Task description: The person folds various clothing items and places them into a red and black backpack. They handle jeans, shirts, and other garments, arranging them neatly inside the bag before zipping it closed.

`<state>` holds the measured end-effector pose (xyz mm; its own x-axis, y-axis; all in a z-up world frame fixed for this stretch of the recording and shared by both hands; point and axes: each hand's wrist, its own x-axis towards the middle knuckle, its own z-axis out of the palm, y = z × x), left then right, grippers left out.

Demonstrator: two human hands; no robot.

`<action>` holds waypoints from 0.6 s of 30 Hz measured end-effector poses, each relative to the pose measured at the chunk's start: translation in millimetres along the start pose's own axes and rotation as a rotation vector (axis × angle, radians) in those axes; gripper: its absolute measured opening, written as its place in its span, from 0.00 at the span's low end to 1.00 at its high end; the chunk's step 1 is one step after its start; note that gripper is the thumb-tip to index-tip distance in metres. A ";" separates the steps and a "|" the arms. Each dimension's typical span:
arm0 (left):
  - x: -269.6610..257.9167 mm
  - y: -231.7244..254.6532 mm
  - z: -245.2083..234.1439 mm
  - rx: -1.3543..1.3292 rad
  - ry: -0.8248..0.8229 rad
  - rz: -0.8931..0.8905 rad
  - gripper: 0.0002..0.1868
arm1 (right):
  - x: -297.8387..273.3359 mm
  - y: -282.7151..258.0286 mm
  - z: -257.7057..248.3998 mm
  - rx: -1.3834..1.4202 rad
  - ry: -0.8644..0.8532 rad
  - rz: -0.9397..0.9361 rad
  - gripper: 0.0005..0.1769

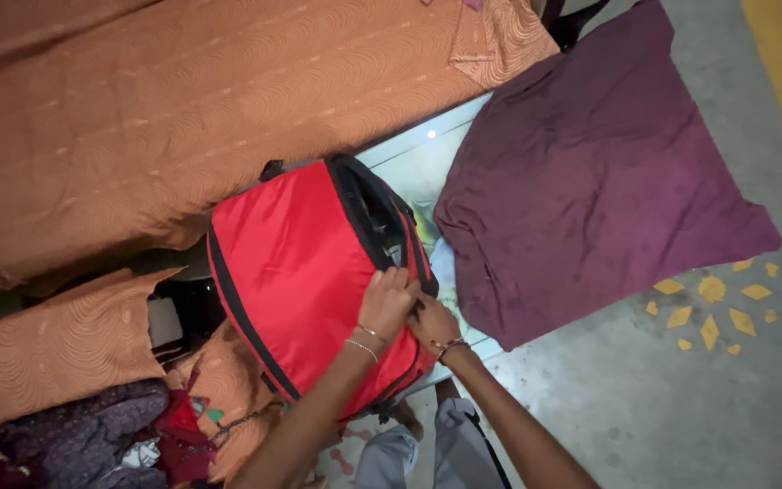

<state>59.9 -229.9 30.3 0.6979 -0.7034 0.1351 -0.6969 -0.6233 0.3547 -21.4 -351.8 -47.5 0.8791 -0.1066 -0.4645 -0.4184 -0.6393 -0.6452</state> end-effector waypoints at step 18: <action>56.7 -100.2 -28.8 -0.030 -0.487 -0.061 0.10 | 112.5 -46.7 -54.7 -0.182 0.071 -0.081 0.24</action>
<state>174.1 -197.4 29.0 0.5733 -0.7487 -0.3327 -0.6473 -0.6629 0.3763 109.5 -375.6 -36.4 0.9246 -0.0985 -0.3679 -0.3034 -0.7745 -0.5550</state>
